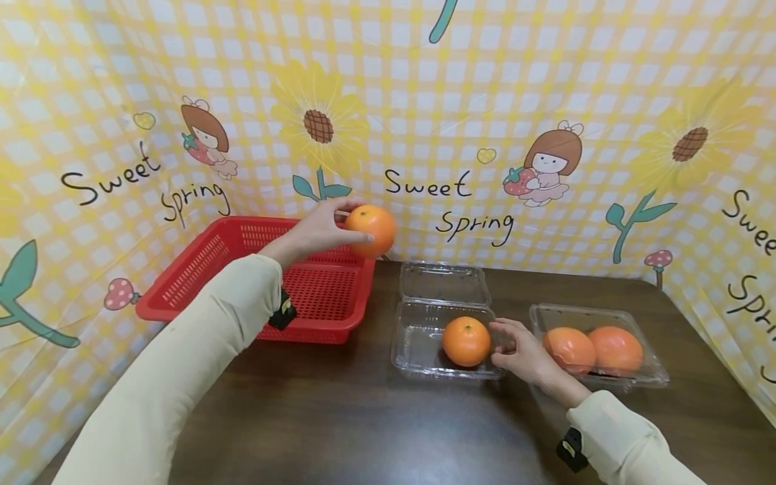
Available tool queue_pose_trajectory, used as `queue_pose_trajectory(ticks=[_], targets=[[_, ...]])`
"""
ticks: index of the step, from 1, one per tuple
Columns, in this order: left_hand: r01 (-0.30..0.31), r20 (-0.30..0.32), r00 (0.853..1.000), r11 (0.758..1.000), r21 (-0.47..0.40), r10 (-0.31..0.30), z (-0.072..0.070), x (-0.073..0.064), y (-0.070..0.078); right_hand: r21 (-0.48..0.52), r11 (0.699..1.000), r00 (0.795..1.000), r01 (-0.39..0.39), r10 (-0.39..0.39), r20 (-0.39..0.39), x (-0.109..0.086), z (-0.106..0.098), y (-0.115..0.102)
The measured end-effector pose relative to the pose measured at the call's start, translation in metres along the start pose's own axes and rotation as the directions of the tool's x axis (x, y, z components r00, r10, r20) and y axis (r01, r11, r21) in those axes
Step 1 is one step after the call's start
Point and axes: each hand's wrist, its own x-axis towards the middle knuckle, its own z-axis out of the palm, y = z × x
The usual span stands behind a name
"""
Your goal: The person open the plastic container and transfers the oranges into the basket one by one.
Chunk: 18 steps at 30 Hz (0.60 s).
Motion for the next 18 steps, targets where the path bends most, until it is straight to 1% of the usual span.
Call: queue_pose_trajectory(ticks=[4,7,13,18], targets=[[0.02,-0.008,1.0,1.0,-0.022,-0.02,-0.008,0.003,-0.005,0.021,1.0,1.0,0.0,0.0,-0.001,0.0,0.0,0.003],[0.039,-0.007,0.999,0.999,-0.013,-0.039,-0.013,0.004,-0.009,0.02,1.0,1.0,0.005,-0.005,-0.003,0.0,0.0,0.004],[0.092,0.005,0.996,0.995,0.039,-0.092,-0.026,0.006,-0.021,0.018,1.0,1.0,0.005,-0.005,0.002,0.0,-0.001,0.003],[0.131,-0.011,0.991,0.988,0.083,-0.131,-0.034,0.007,-0.031,0.002,1.0,1.0,0.013,-0.013,0.008,0.001,-0.001,0.001]])
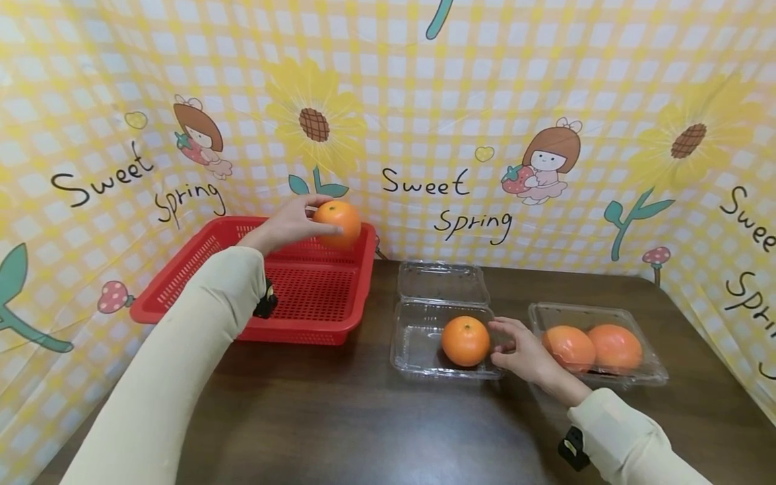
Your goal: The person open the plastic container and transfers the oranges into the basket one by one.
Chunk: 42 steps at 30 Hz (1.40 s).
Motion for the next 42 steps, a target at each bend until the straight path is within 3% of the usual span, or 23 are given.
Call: queue_pose_trajectory(ticks=[7,16,22,25,29,32,36,42], targets=[[0.028,0.009,1.0,0.999,0.045,-0.028,-0.009,0.005,-0.014,0.004,1.0,1.0,0.013,-0.013,0.002,0.0,-0.001,-0.001],[0.038,-0.039,0.999,0.999,0.027,-0.036,-0.014,0.002,-0.034,0.002,1.0,1.0,0.014,-0.014,-0.006,0.002,0.0,0.0],[0.026,-0.032,0.999,1.0,0.008,-0.025,-0.014,0.002,-0.038,-0.001,1.0,1.0,0.014,-0.014,-0.008,0.001,0.0,-0.002],[0.054,-0.022,0.998,0.999,0.003,-0.054,-0.014,0.001,-0.041,0.006,1.0,1.0,0.021,-0.021,-0.005,0.0,0.0,-0.003],[0.091,-0.016,0.996,0.994,0.061,-0.09,-0.013,0.0,-0.048,0.004,1.0,1.0,0.024,-0.024,-0.007,0.002,0.0,-0.002],[0.101,0.003,0.995,0.99,0.099,-0.101,-0.011,0.001,-0.053,-0.004,1.0,1.0,0.022,-0.022,-0.006,0.002,0.0,-0.002],[0.09,0.074,0.992,0.991,0.103,-0.098,-0.008,0.003,-0.057,-0.01,1.0,1.0,0.016,-0.016,0.0,0.002,-0.001,-0.001],[0.122,0.151,0.979,0.985,0.119,-0.14,-0.004,0.004,-0.06,-0.004,1.0,1.0,0.013,-0.013,0.006,0.002,-0.001,-0.002]])
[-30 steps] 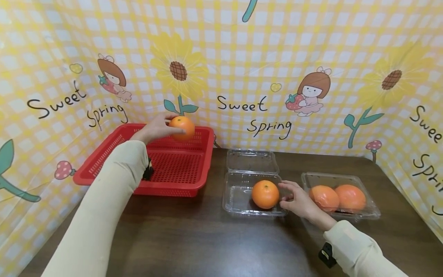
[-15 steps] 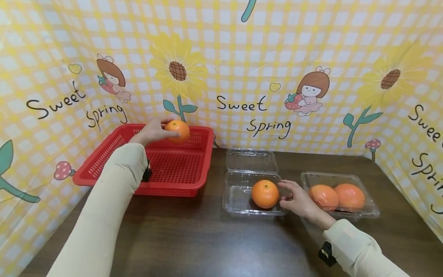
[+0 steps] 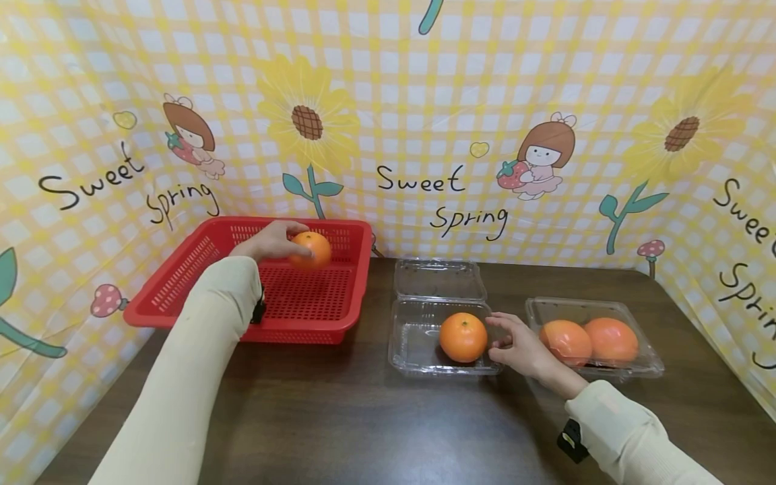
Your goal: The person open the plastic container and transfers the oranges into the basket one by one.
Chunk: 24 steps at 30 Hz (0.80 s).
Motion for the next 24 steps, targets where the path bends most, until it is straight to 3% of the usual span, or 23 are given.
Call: queue_pose_trajectory(ticks=[5,24], targets=[[0.041,0.022,0.999,0.999,0.008,-0.042,0.0029,0.0011,-0.0005,0.012,1.0,1.0,0.0,0.0,-0.001,-0.0001,0.0004,0.0004],[0.044,0.014,0.999,0.999,-0.026,-0.044,0.0064,0.0031,-0.0049,0.01,1.0,1.0,0.01,-0.009,-0.015,0.0001,0.0007,0.0022]])
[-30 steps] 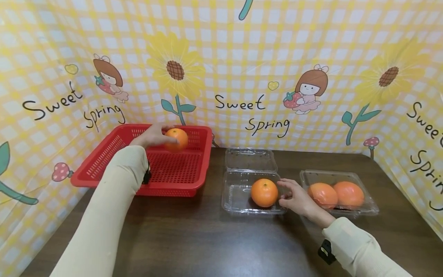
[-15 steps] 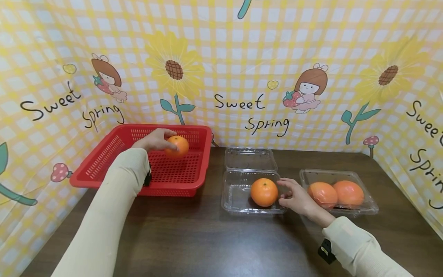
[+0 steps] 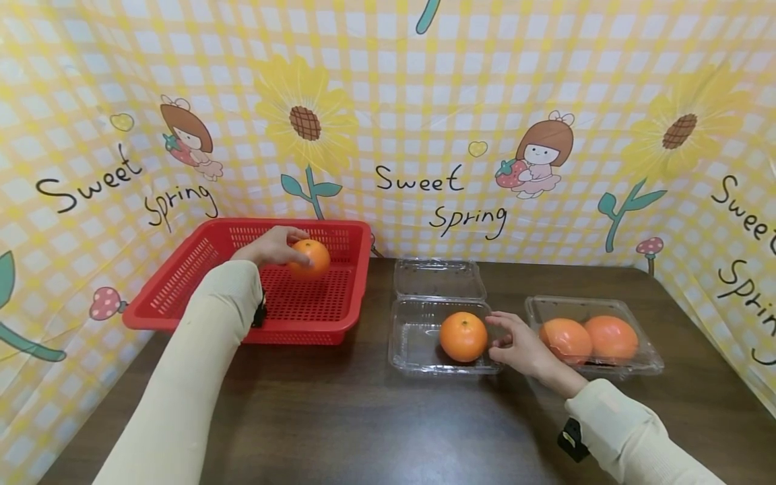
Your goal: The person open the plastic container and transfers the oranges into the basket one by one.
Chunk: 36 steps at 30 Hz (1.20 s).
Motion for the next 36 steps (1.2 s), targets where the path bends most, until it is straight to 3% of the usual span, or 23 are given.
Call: queue_pose_trajectory(ticks=[11,18,28,36], targets=[[0.021,-0.006,1.0,0.997,-0.077,-0.021,-0.003,0.001,-0.003,-0.025,1.0,1.0,-0.002,0.002,-0.003,-0.001,0.0,-0.002],[0.004,-0.032,0.999,1.0,-0.028,-0.005,-0.006,-0.001,-0.002,-0.025,1.0,1.0,-0.006,0.006,0.004,-0.001,0.0,-0.003],[-0.038,-0.093,0.995,0.999,0.001,0.038,-0.011,-0.002,0.024,-0.02,1.0,1.0,0.01,-0.01,-0.007,-0.002,0.0,-0.003],[-0.138,-0.167,0.977,0.99,-0.025,0.132,-0.01,-0.008,0.04,-0.027,1.0,1.0,0.008,-0.008,-0.008,-0.001,0.001,-0.003]])
